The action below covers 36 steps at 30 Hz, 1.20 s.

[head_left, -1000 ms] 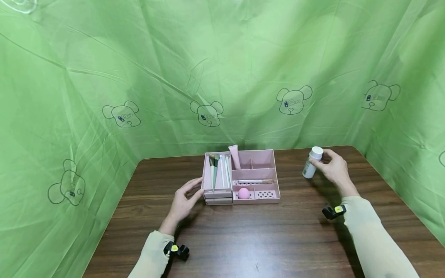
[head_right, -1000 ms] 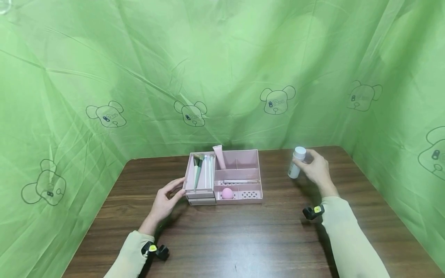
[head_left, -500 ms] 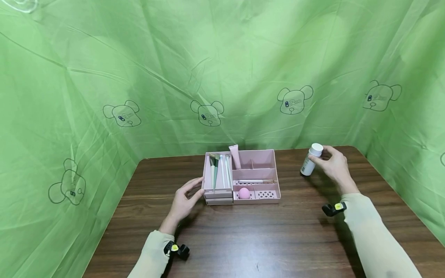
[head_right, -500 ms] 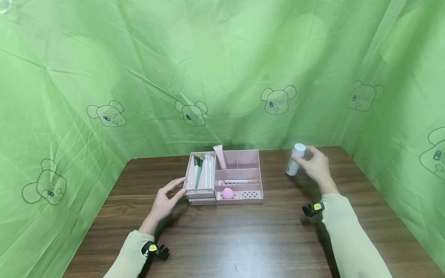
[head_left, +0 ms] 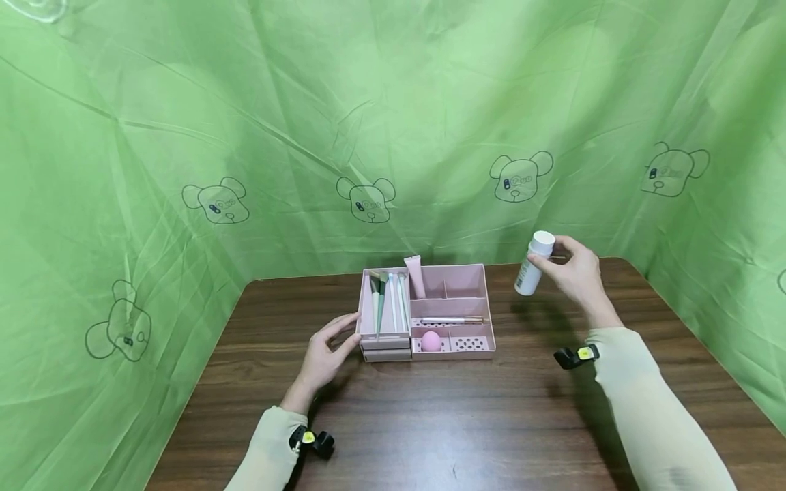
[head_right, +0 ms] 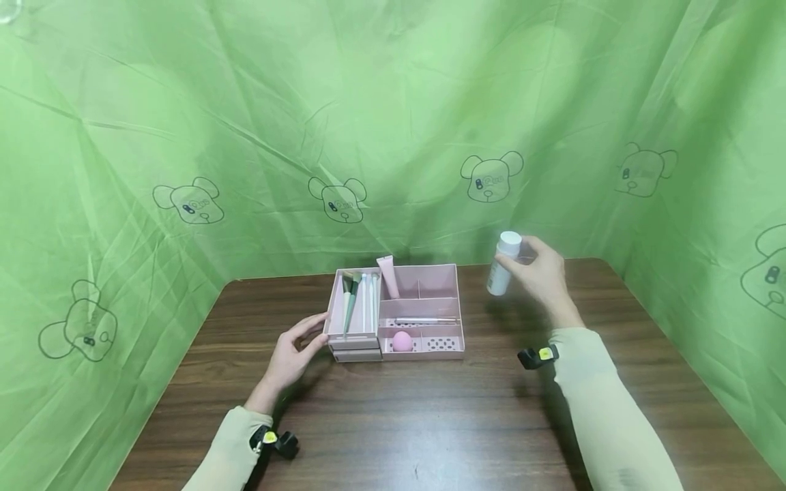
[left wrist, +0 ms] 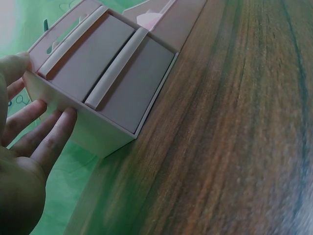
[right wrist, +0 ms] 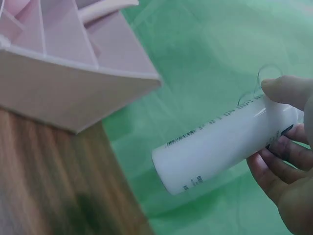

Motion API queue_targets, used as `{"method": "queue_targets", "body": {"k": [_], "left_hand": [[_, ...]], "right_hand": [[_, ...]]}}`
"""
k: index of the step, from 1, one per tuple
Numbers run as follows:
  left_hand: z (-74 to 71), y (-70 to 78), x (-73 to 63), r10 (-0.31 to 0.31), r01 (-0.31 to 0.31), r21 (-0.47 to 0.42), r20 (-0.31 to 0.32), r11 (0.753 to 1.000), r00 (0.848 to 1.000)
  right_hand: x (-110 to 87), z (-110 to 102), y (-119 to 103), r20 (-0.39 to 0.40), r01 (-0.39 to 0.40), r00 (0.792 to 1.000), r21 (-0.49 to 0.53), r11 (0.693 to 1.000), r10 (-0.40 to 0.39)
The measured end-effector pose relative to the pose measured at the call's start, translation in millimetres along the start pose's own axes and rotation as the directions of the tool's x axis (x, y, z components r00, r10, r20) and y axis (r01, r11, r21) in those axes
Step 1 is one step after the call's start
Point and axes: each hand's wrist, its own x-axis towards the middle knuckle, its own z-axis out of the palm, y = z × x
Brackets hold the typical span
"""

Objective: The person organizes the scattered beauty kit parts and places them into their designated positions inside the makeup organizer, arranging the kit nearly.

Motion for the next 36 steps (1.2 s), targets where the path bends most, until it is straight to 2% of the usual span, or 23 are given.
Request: {"method": "queue_targets", "body": {"k": [7,17,27,31,36], "left_hand": [[-0.7,-2.5,-3.0,-0.011,0.011,-0.001,-0.003,1.0,1.0],[-0.8,-1.9,-3.1,-0.005,0.005,0.011,-0.006,1.0,1.0],[-0.4,0.7,-1.6,0.005,-0.005,0.025,-0.008,1.0,1.0],[0.0,2.0,-1.0,0.002,-0.001,0.031,-0.008,1.0,1.0],[1.0,2.4,-0.3,-0.003,0.003,0.036,-0.004,0.999,1.0]], "right_hand": [[3.4,10,-33,-0.007,0.069,0.998,0.061,0.996,-0.069],[7.2,34,-62,0.023,0.09,0.995,0.109,0.99,-0.093],[7.8,62,-71,0.086,0.083,0.991,0.176,0.981,-0.1],[8.7,72,-67,0.116,0.066,0.989,0.187,0.98,-0.088],[8.5,82,-57,0.132,0.08,0.986,0.164,0.983,-0.102]]}}
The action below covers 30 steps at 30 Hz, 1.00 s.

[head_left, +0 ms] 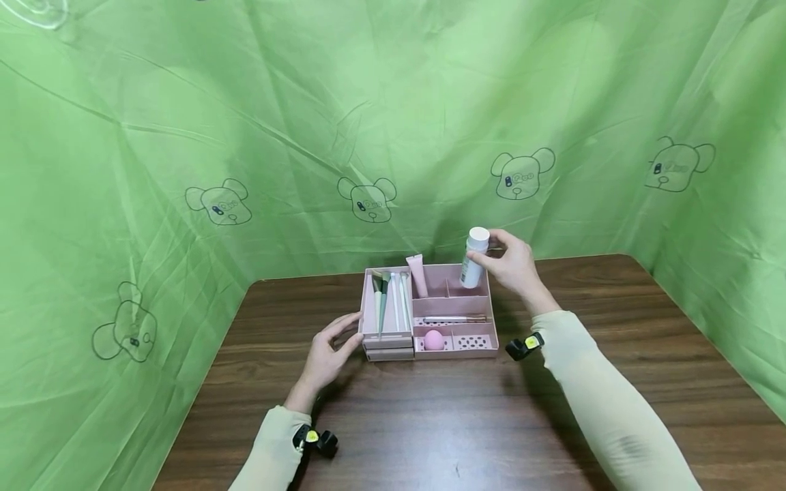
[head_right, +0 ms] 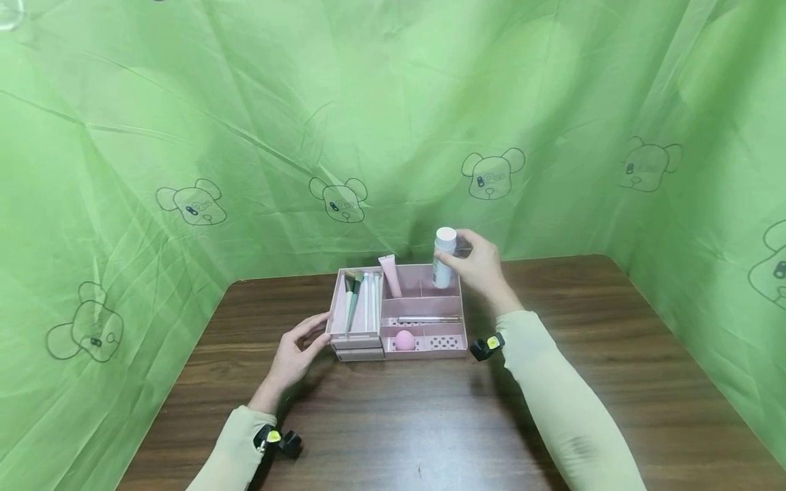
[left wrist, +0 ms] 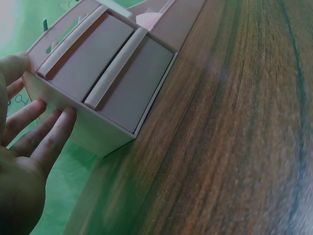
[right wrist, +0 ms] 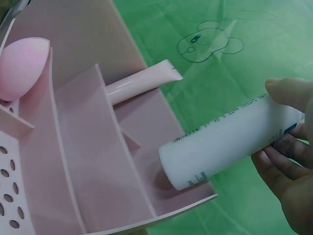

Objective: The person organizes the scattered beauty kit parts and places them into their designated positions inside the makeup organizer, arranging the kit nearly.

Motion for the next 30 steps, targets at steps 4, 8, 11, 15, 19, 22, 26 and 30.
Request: {"method": "queue_targets", "body": {"k": [4,8,11,15,19,22,26,30], "left_hand": [[0.5,-0.9,0.5,0.005,-0.005,0.006,0.002,1.0,1.0],[0.6,-1.2,1.0,0.019,-0.019,-0.004,-0.001,1.0,1.0],[0.6,-1.4,1.1,0.018,-0.018,-0.01,0.0,1.0,1.0],[0.3,-2.0,0.4,0.003,-0.003,-0.011,0.005,1.0,1.0],[0.2,-3.7,0.1,-0.001,0.001,-0.023,0.004,1.0,1.0],[0.4,-5.5,-0.1,-0.003,0.003,-0.036,0.002,0.999,1.0],[0.5,-6.7,-0.1,-0.002,0.003,-0.048,0.004,0.999,1.0],[0.7,-6.3,0.2,0.003,-0.003,-0.04,0.002,0.999,1.0]], "right_hand": [[-0.3,6,10,0.015,0.001,1.0,-0.029,1.0,0.0],[-1.8,10,17,0.018,0.005,1.0,-0.049,0.999,-0.004],[-4.0,13,20,0.016,0.012,1.0,-0.065,0.998,-0.011],[-6.8,16,24,0.021,0.019,1.0,-0.078,0.997,-0.017],[-9.1,18,27,0.026,0.008,1.0,-0.081,0.997,-0.006],[-11.3,20,27,0.025,0.002,1.0,-0.071,0.997,0.0],[-14.4,24,28,0.028,0.009,1.0,-0.064,0.998,-0.007],[-16.0,28,29,0.043,0.035,0.999,-0.099,0.994,-0.031]]}}
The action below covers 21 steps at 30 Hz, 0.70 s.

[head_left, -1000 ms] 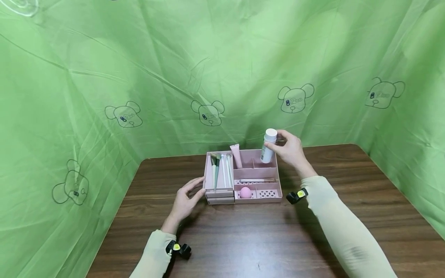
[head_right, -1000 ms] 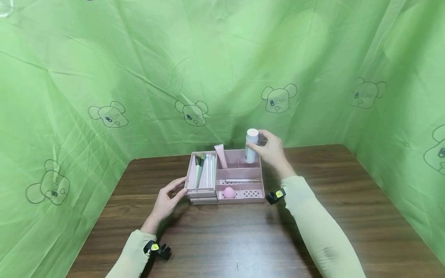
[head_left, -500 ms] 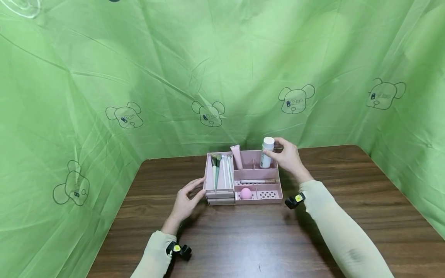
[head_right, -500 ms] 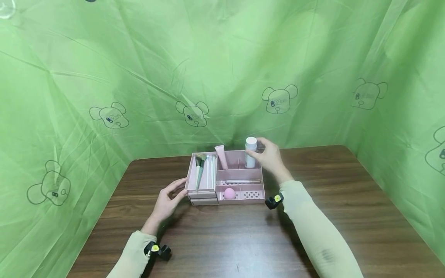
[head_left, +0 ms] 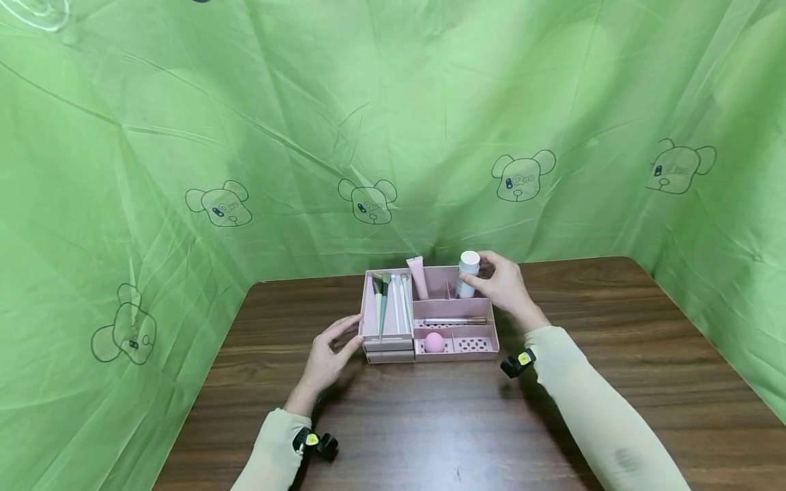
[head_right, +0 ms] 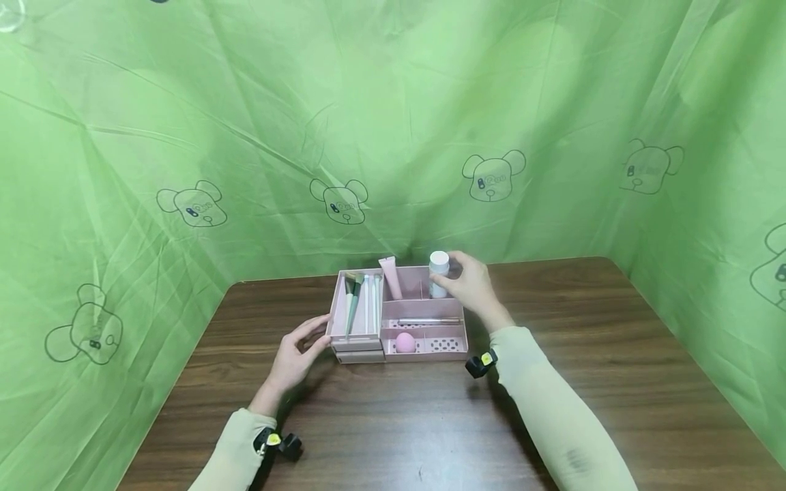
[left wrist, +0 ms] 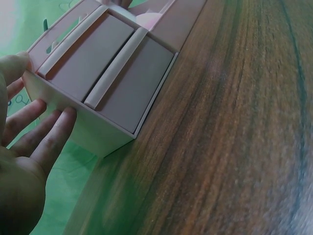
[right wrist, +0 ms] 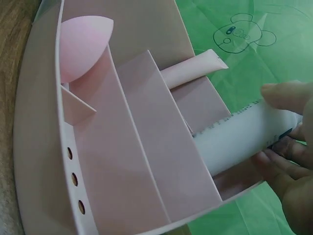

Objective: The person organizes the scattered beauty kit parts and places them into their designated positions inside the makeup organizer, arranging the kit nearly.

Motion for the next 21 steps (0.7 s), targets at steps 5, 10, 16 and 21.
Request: {"method": "queue_targets", "body": {"k": [5,10,16,21], "left_hand": [[-0.4,0.9,0.3,0.008,-0.008,0.012,0.002,1.0,1.0],[-0.5,2.1,0.3,0.007,-0.007,0.024,0.0,1.0,1.0],[0.0,2.7,0.1,0.007,-0.007,0.023,-0.002,1.0,1.0],[0.4,2.8,0.2,0.01,-0.01,0.018,0.0,1.0,1.0]], "right_hand": [[-1.9,5,-1,0.039,0.034,0.999,-0.096,0.995,-0.031],[-3.7,7,-6,0.065,0.04,0.997,-0.166,0.985,-0.029],[-5.2,6,-11,0.077,0.023,0.997,-0.185,0.982,-0.009],[-6.5,5,-12,0.069,0.014,0.998,-0.196,0.98,-0.001]]}}
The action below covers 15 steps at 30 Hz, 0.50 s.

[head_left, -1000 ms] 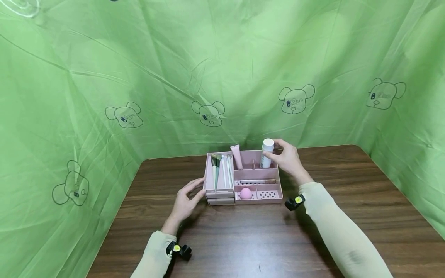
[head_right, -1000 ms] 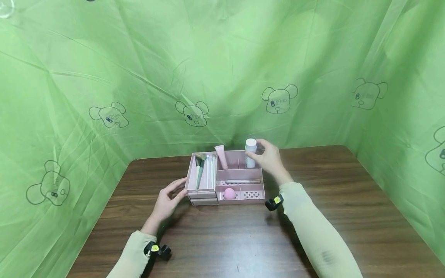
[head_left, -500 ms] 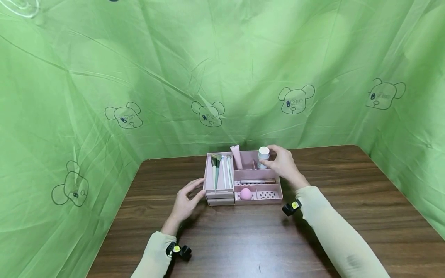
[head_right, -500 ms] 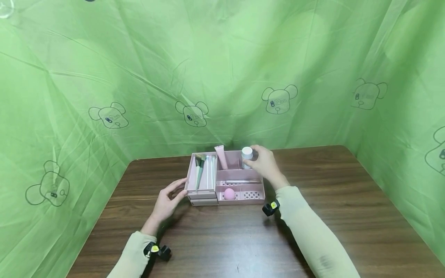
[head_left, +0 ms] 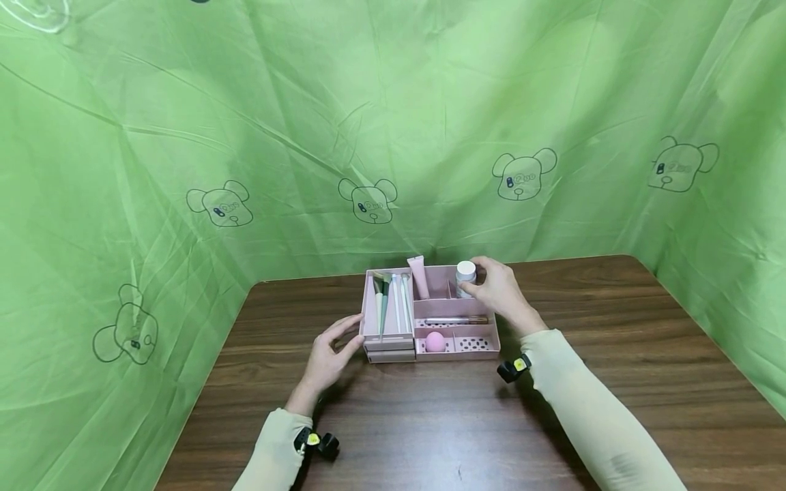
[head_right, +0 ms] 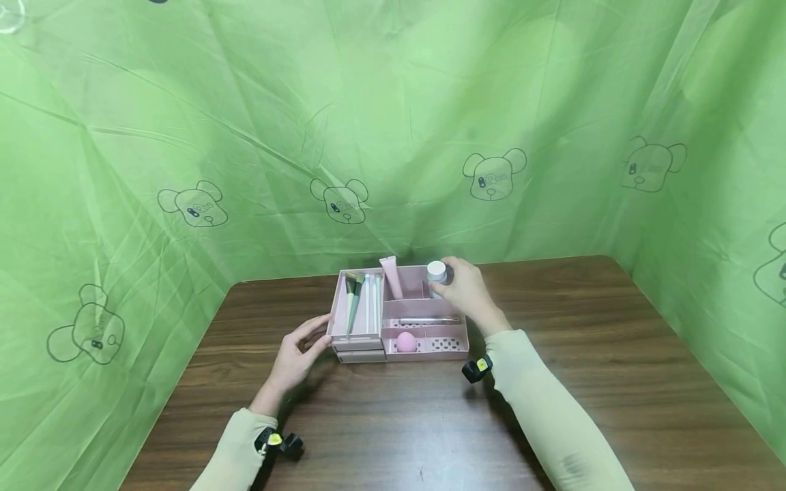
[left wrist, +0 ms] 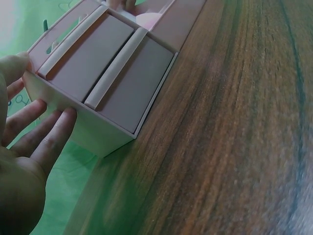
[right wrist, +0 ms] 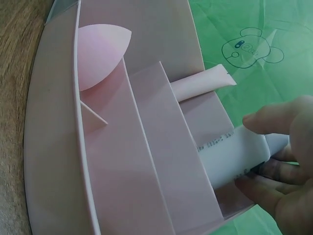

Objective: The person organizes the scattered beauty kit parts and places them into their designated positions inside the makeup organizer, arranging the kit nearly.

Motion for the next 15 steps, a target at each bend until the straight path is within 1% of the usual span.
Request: {"method": "queue_targets", "body": {"k": [9,15], "left_hand": [[-0.1,1.4,1.9,0.004,-0.004,0.022,0.0,1.0,1.0],[-0.8,1.8,2.5,0.019,-0.019,0.023,0.003,1.0,1.0]], "right_hand": [[-0.5,-3.7,-4.0,-0.032,-0.025,0.999,-0.041,0.999,0.023],[0.3,-4.7,-4.9,-0.027,-0.031,0.999,-0.028,0.999,0.03]]}}
